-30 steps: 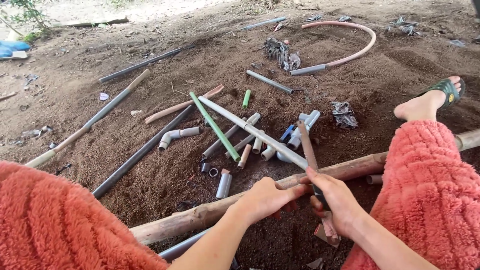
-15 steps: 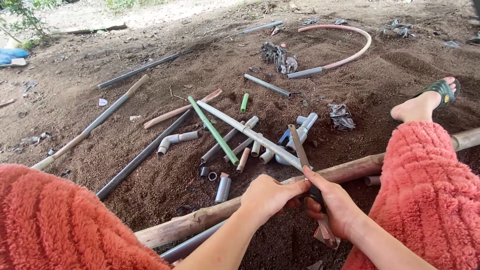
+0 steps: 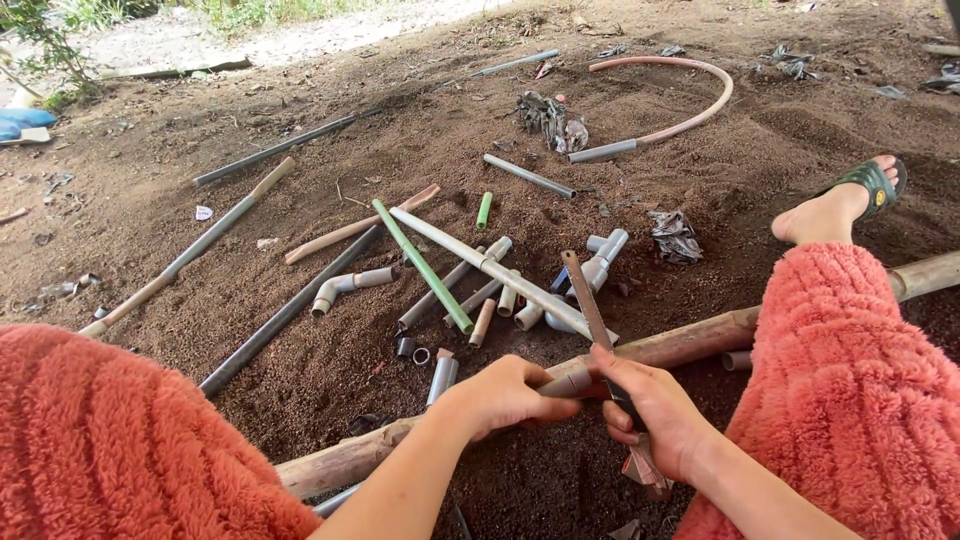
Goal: Sawing a PVC pipe using a handheld hacksaw blade while sitting on a dirt floor.
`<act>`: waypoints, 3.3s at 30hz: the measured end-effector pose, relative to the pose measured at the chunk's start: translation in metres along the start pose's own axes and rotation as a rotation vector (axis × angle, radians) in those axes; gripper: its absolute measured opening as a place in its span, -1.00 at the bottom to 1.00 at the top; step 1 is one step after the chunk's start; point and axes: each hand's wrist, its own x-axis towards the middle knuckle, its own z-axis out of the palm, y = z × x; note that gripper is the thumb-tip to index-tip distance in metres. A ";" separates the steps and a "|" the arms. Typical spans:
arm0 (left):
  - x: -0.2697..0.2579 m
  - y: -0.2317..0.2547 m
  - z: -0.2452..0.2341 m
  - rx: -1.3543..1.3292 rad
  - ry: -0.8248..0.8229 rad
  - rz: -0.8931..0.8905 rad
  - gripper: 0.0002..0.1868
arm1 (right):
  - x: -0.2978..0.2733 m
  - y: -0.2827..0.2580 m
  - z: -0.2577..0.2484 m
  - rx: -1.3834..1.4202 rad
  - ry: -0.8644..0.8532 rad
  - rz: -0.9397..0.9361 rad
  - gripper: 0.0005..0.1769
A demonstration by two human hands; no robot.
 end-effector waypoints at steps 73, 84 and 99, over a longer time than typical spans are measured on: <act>0.130 -0.128 0.036 0.741 0.376 -0.135 -0.61 | -0.062 -0.008 0.031 -1.810 -0.190 -0.018 0.07; 0.120 -0.115 0.033 0.711 0.342 -0.164 -0.57 | -0.059 -0.016 0.007 -1.741 -0.181 -0.207 -0.12; 0.123 -0.122 0.031 0.802 0.390 -0.107 -0.57 | -0.024 -0.004 0.011 -1.816 -0.276 -0.198 -0.02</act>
